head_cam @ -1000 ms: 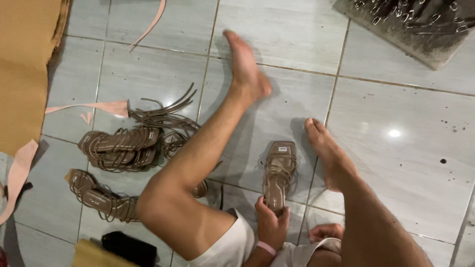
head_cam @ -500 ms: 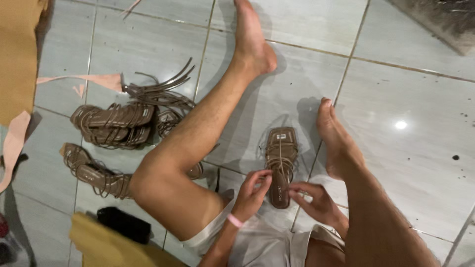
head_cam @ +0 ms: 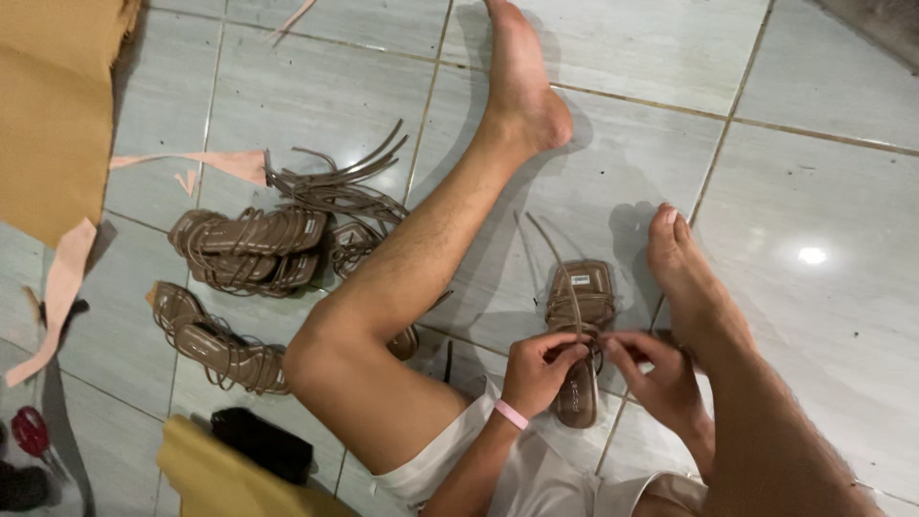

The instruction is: The person sits on a tiled floor and ties the straps of a brown strappy sandal. They wrap the long straps around the foot and ankle, then tie them into a knot. Several other sandals and loose straps are visible on the floor nearby.

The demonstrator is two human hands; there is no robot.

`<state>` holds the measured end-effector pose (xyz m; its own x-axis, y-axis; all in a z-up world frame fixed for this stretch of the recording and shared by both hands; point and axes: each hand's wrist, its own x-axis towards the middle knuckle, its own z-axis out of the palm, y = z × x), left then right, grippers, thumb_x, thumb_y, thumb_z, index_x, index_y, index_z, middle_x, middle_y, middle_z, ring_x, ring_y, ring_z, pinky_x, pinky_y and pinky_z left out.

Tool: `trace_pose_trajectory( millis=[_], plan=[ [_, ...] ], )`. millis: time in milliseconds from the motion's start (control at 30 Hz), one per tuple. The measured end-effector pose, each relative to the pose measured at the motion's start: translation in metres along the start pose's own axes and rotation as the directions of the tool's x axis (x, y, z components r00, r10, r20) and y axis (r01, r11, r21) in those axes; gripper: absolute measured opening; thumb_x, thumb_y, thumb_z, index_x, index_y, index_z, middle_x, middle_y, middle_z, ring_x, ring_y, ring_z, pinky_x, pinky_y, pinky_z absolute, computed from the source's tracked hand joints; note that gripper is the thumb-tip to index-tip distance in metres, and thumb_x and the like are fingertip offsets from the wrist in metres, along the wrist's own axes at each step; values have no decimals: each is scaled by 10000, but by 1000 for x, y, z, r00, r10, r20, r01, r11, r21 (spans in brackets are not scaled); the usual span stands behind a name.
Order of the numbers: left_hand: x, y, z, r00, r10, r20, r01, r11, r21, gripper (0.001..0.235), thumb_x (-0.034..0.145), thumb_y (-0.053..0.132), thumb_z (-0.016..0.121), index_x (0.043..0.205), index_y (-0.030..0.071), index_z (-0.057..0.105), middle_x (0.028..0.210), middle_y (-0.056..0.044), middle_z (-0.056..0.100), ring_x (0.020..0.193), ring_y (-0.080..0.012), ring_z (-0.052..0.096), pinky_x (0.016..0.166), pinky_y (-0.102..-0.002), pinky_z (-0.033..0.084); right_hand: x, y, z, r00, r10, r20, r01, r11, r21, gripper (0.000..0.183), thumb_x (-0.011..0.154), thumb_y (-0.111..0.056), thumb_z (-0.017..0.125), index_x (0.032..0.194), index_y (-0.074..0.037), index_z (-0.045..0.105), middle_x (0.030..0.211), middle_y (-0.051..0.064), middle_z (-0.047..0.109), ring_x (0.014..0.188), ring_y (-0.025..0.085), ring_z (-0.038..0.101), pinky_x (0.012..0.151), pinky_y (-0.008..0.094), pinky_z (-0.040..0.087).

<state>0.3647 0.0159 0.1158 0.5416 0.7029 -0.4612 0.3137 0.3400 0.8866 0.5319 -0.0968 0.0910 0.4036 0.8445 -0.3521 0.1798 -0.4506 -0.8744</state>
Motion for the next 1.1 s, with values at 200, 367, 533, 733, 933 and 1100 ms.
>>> trace_pose_trajectory(
  millis=[200,367,533,733,933,1100],
  plan=[
    [3,7,-3,998,67,17,-68,994,80,185,914,95,751,1074,6,771,885,-104,790,749,-106,727,663,-249,569,23,4,9,996,45,73,-57,984,169,286,894,-165,749,1152,-42,750,957,40,791,834,81,712,732,243,574],
    [0,24,-8,988,152,20,-153,962,225,225,886,119,798,1086,22,764,905,-117,773,756,-181,735,676,-296,568,39,0,11,993,-46,110,19,973,232,217,905,-126,772,1076,8,767,967,45,776,847,75,690,733,240,575],
    [0,31,-28,937,343,-66,-281,853,440,432,763,116,846,1168,57,711,1009,-98,733,913,-270,709,815,-376,569,51,-9,4,997,58,-54,-31,915,403,207,992,-135,695,1132,16,707,916,28,736,771,66,652,684,232,545],
    [-8,19,-14,915,404,2,-307,692,653,325,786,-34,749,1079,77,660,1162,-122,637,1059,-327,665,892,-425,561,63,-38,6,980,-59,-188,77,993,91,204,969,-119,734,1106,31,714,939,74,765,804,100,720,713,242,589],
    [-7,20,-7,891,451,-45,-296,656,694,356,796,16,766,1116,58,616,1177,-161,562,1089,-379,634,892,-454,541,56,-48,-2,972,-113,-204,113,994,-10,196,942,-88,738,1094,36,716,967,113,775,820,121,748,692,258,602],
    [6,31,-9,898,422,-123,-322,823,467,388,825,78,823,1161,49,629,1137,-170,587,1043,-361,636,863,-449,542,60,-53,5,909,-161,-385,293,904,312,167,1042,-95,653,1175,6,651,1024,76,755,898,81,737,753,229,607]
  ],
)
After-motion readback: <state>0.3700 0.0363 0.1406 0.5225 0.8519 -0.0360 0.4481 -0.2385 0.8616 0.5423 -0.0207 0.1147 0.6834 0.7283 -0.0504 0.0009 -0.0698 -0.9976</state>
